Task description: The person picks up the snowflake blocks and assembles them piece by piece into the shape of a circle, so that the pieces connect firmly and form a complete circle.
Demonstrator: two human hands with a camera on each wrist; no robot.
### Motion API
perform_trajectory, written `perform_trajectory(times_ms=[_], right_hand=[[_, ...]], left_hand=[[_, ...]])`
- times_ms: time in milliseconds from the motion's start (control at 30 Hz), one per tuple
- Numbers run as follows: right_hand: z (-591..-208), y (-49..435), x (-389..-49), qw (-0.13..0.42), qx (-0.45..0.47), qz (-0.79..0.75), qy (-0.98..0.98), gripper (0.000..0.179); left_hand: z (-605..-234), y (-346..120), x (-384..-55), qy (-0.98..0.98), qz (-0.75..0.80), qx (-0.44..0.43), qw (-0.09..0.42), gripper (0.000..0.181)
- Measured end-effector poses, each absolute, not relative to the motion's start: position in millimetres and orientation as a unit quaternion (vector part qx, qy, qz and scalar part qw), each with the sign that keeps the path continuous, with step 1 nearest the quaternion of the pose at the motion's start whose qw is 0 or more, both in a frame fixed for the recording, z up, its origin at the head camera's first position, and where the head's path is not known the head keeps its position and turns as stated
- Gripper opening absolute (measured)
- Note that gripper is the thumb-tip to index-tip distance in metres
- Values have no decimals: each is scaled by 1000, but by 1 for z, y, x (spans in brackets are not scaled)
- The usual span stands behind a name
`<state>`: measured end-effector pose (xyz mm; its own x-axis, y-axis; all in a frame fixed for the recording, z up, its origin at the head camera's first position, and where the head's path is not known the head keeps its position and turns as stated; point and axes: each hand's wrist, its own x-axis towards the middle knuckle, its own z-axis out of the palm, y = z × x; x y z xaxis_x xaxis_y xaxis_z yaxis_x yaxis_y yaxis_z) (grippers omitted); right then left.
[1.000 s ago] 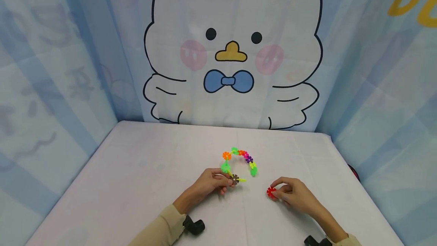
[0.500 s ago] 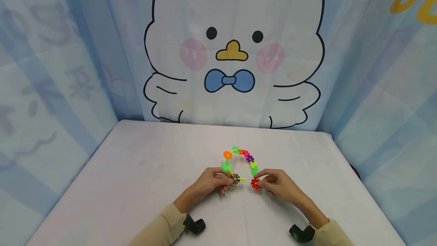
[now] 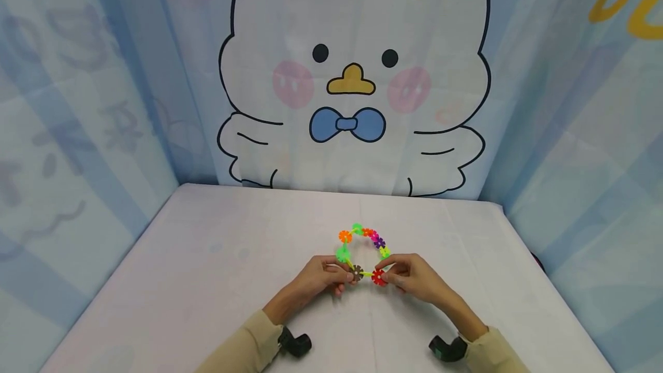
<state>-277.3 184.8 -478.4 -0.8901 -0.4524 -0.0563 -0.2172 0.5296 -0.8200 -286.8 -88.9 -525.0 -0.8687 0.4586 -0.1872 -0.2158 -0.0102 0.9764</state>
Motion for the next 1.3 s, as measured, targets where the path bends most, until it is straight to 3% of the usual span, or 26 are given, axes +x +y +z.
perform_trajectory(times_ms=[1100,1300], right_hand=[[-482,176,-276,129,-190,-458,859,16],[-484,177,-276,123,-168,-467,859,22]], left_hand=[[-523,-88,-285,694,678,90,224,20],[-523,-88,-284,680,693,102,218,24]])
